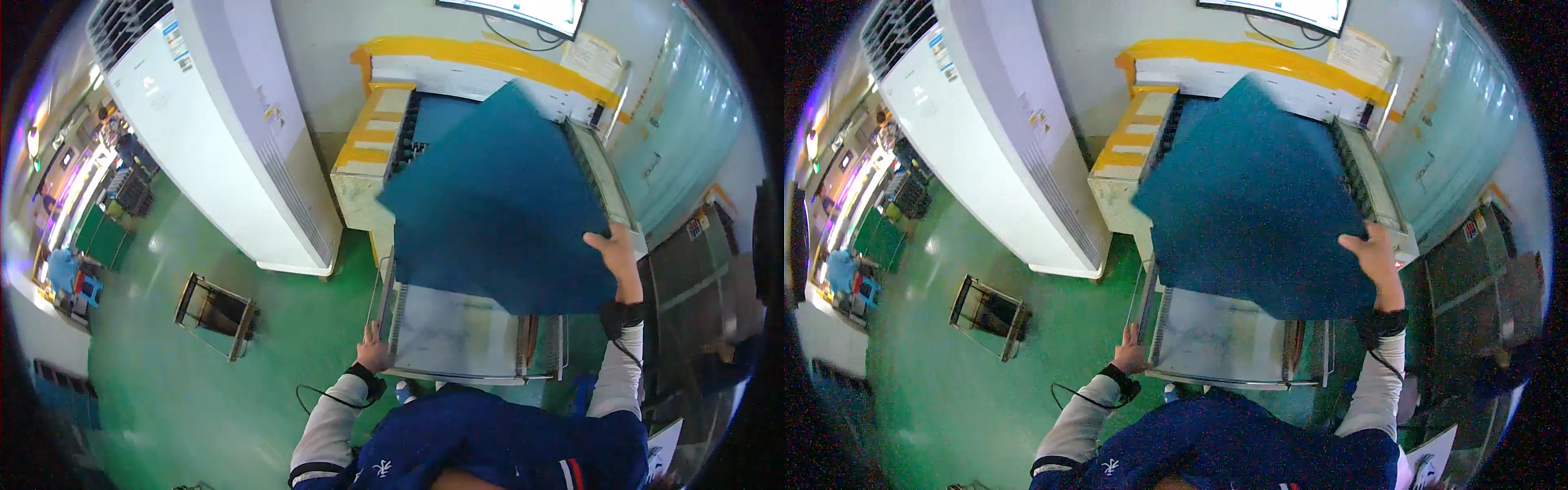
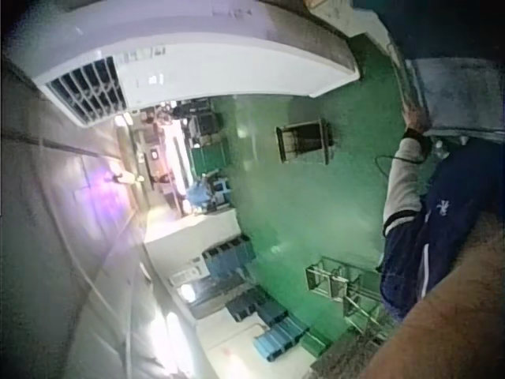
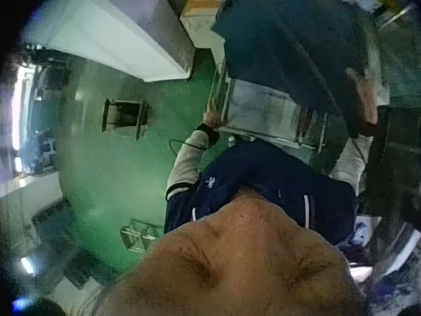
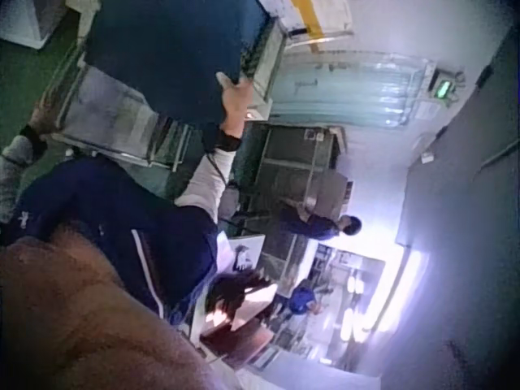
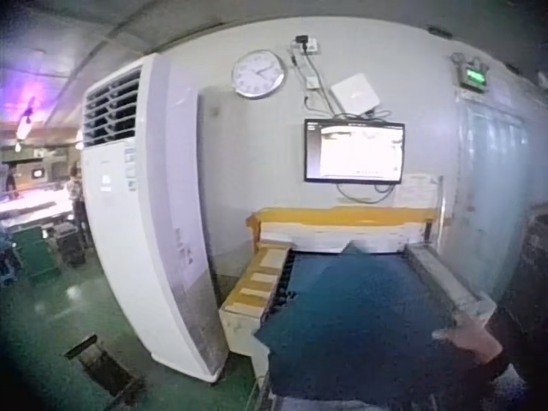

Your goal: Loading thin blue rectangular sheets into a processing machine one by one.

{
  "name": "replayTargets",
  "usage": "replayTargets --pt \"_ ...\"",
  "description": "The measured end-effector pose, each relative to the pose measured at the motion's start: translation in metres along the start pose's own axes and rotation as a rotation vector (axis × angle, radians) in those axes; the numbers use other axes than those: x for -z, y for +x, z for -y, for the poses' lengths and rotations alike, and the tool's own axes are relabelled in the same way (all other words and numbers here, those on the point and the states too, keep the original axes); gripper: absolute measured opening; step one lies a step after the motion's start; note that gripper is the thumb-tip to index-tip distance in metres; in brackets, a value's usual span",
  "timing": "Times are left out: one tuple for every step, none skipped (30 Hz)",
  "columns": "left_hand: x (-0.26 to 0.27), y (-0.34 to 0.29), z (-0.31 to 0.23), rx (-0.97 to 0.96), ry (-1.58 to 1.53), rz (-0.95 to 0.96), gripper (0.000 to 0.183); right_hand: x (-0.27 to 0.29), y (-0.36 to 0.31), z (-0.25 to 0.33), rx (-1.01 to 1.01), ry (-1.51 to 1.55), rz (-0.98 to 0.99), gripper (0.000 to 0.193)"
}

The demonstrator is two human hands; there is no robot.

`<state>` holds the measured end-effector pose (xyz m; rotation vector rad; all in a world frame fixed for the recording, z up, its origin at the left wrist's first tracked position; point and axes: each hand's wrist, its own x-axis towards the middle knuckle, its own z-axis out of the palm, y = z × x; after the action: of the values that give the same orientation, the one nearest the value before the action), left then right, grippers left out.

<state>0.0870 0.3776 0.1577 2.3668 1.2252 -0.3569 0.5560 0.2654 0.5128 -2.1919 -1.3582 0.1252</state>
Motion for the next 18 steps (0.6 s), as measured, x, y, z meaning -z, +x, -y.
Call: replayTargets --pt "-0.001 0.001 0.002 -0.008 0.011 0.002 0.045 0.004 -0.006 0.0 -0.052 0.359 -0.069 0.032" --pt "-0.001 0.001 0.004 -0.019 -0.002 0.008 0.049 0.006 -0.009 -0.002 -0.1 0.719 -0.14 0.035" --pt "0.002 0.001 0.004 -0.035 -0.013 0.016 0.052 0.008 -0.011 -0.013 -0.102 0.799 -0.145 0.04" --pt "0.004 0.001 0.004 -0.045 0.002 0.021 0.052 0.005 -0.014 -0.019 -0.113 0.803 -0.16 0.04" --pt "0.007 0.001 0.003 -0.047 -0.007 0.033 0.056 -0.001 -0.017 -0.026 -0.132 0.854 -0.295 0.039" --pt "0.009 0.001 0.003 -0.051 -0.015 0.044 0.06 -0.008 -0.022 -0.035 -0.15 0.9 -0.435 0.038" --pt "0.008 0.003 0.002 -0.065 -0.003 0.046 0.06 -0.018 -0.028 -0.053 -0.137 0.828 -0.454 0.038" --pt "0.008 0.005 0.001 -0.077 -0.003 0.047 0.062 -0.03 -0.035 -0.068 -0.11 0.603 -0.456 0.036" --pt "0.007 0.006 0.001 -0.082 0.001 0.051 0.065 -0.043 -0.041 -0.075 -0.09 0.383 -0.466 0.034" --pt "0.007 0.005 0.0 -0.088 0.011 0.055 0.065 -0.052 -0.046 -0.068 -0.124 0.196 -0.399 0.031" --pt "0.006 0.006 -0.002 -0.06 0.031 0.048 0.066 -0.067 -0.047 -0.08 0.068 0.186 -0.381 0.028" --pt "0.006 0.007 -0.004 -0.034 0.05 0.04 0.068 -0.08 -0.046 -0.08 0.023 0.474 -0.27 0.026" --pt "0.007 0.007 -0.005 -0.039 0.062 0.045 0.068 -0.091 -0.044 -0.076 -0.055 0.755 -0.181 0.024" --pt "0.008 0.007 -0.006 -0.04 0.077 0.056 0.069 -0.102 -0.045 -0.07 -0.063 0.759 -0.19 0.024" --pt "0.009 0.005 -0.004 -0.033 0.091 0.066 0.07 -0.113 -0.047 -0.061 -0.232 1.137 -0.09 0.023" --pt "0.006 0.005 -0.002 -0.034 0.099 0.066 0.07 -0.12 -0.049 -0.054 -0.401 1.505 0.018 0.023" --pt "0.002 0.006 0.0 -0.04 0.11 0.03 0.07 -0.132 -0.05 -0.054 -0.401 1.511 0.015 0.023" --pt "-0.001 0.007 0.0 -0.05 0.122 -0.006 0.07 -0.147 -0.05 -0.059 -0.494 1.596 -0.003 0.02"
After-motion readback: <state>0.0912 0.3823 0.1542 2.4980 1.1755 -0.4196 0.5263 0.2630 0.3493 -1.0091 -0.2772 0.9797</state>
